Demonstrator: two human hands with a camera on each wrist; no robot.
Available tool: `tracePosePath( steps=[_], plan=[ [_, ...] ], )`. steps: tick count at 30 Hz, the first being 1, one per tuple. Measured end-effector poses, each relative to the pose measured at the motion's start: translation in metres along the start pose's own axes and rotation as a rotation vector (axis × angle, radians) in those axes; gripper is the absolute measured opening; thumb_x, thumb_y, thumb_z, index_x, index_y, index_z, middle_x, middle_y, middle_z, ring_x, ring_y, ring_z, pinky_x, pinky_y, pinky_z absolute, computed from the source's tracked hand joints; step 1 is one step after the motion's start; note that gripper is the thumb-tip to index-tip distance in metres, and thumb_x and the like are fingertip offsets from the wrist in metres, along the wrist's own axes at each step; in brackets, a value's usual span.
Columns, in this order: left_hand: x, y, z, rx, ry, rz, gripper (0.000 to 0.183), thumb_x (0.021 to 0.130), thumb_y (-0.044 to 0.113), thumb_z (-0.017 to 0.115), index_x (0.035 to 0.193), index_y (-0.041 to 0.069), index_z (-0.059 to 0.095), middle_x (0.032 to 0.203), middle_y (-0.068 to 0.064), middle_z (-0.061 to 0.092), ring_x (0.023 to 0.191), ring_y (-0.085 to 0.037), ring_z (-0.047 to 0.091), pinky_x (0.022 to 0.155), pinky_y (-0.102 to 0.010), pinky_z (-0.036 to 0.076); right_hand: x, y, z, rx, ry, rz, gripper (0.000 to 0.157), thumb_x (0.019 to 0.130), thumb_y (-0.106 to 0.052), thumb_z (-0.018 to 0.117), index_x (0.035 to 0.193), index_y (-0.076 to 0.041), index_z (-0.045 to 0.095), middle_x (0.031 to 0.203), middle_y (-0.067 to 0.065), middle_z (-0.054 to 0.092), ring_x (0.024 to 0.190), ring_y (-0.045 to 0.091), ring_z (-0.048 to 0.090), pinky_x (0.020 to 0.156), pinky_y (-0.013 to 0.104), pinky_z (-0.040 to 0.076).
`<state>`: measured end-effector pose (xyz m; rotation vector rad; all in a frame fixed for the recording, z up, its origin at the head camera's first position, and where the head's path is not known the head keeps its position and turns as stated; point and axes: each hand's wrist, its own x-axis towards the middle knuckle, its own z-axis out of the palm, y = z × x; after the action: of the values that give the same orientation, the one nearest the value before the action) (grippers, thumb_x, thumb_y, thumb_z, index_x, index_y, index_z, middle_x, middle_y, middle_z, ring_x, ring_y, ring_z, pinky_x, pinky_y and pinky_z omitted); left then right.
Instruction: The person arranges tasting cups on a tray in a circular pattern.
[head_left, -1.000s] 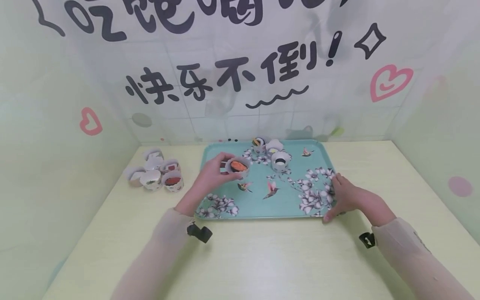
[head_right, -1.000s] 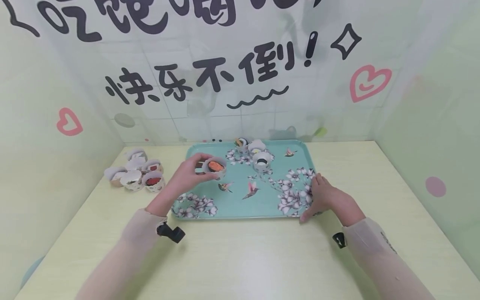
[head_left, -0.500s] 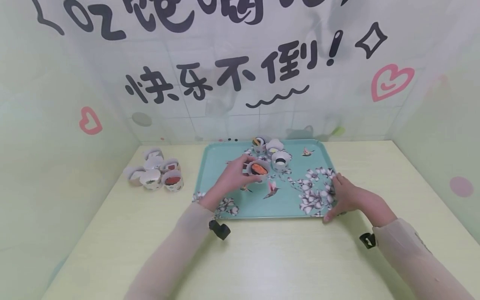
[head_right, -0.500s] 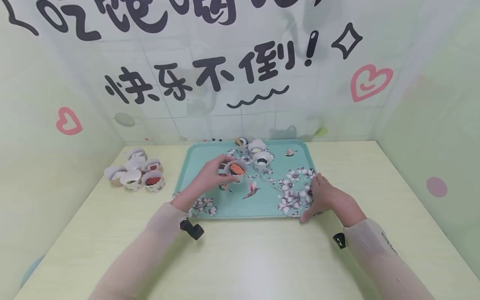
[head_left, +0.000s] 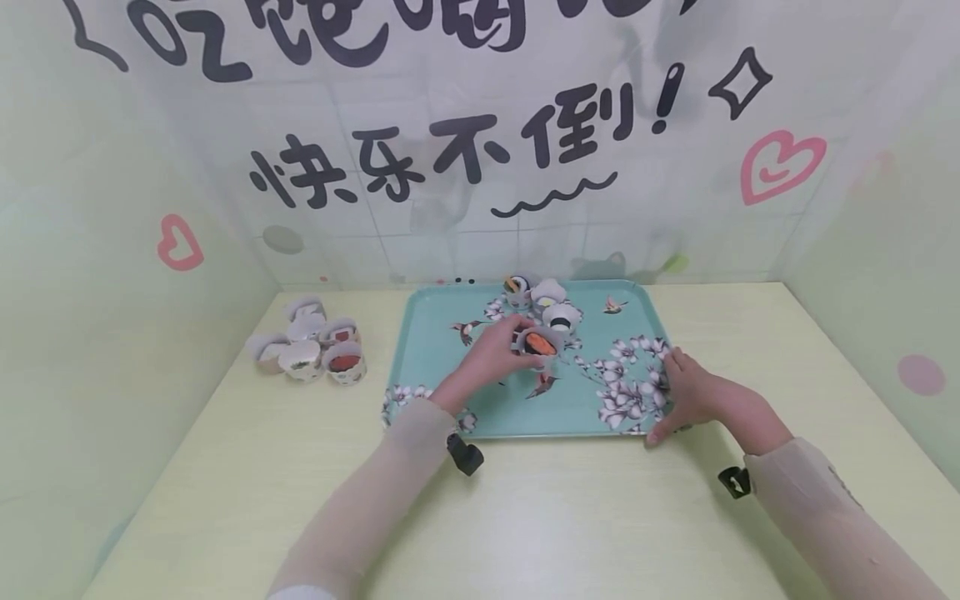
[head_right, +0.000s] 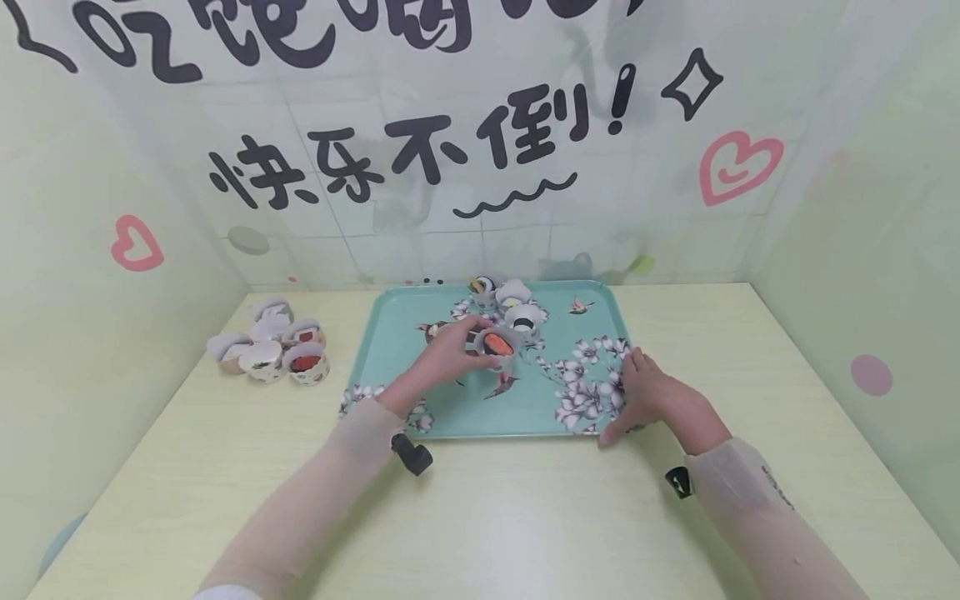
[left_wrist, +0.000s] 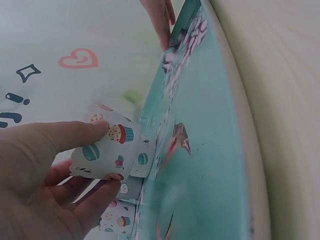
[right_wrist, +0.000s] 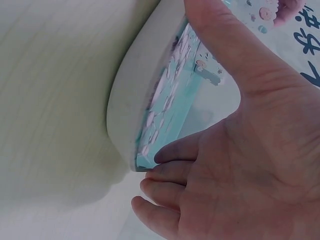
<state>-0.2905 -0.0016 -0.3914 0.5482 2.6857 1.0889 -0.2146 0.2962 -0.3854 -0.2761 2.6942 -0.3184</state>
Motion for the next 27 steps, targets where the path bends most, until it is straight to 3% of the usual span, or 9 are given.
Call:
tracePosePath(
  steps=[20, 27],
  plan=[
    [0.014, -0.003, 0.021, -0.040, -0.030, -0.014, 0.050, 0.087, 0.020, 0.078, 0.131, 0.012, 0.055, 0.129, -0.006, 0.062, 0.117, -0.022, 0.057, 0.100, -0.041, 0.051, 0.002, 0.001, 0.000, 0.009, -0.004, 0.005, 0.147, 0.057, -0.058, 0.090, 0.145, 0.026, 0.007, 0.153, 0.048, 0.003, 0.143, 0.061, 0.008, 0.118, 0.066, 0.022],
    [0.018, -0.006, 0.025, -0.039, -0.026, -0.026, 0.052, 0.088, 0.019, 0.078, 0.133, 0.012, 0.054, 0.134, -0.006, 0.060, 0.123, -0.022, 0.056, 0.104, -0.041, 0.050, 0.001, 0.000, 0.000, -0.003, 0.000, 0.004, 0.145, 0.059, -0.055, 0.091, 0.145, 0.026, 0.007, 0.152, 0.048, 0.003, 0.143, 0.061, 0.008, 0.118, 0.066, 0.022]
  ],
)
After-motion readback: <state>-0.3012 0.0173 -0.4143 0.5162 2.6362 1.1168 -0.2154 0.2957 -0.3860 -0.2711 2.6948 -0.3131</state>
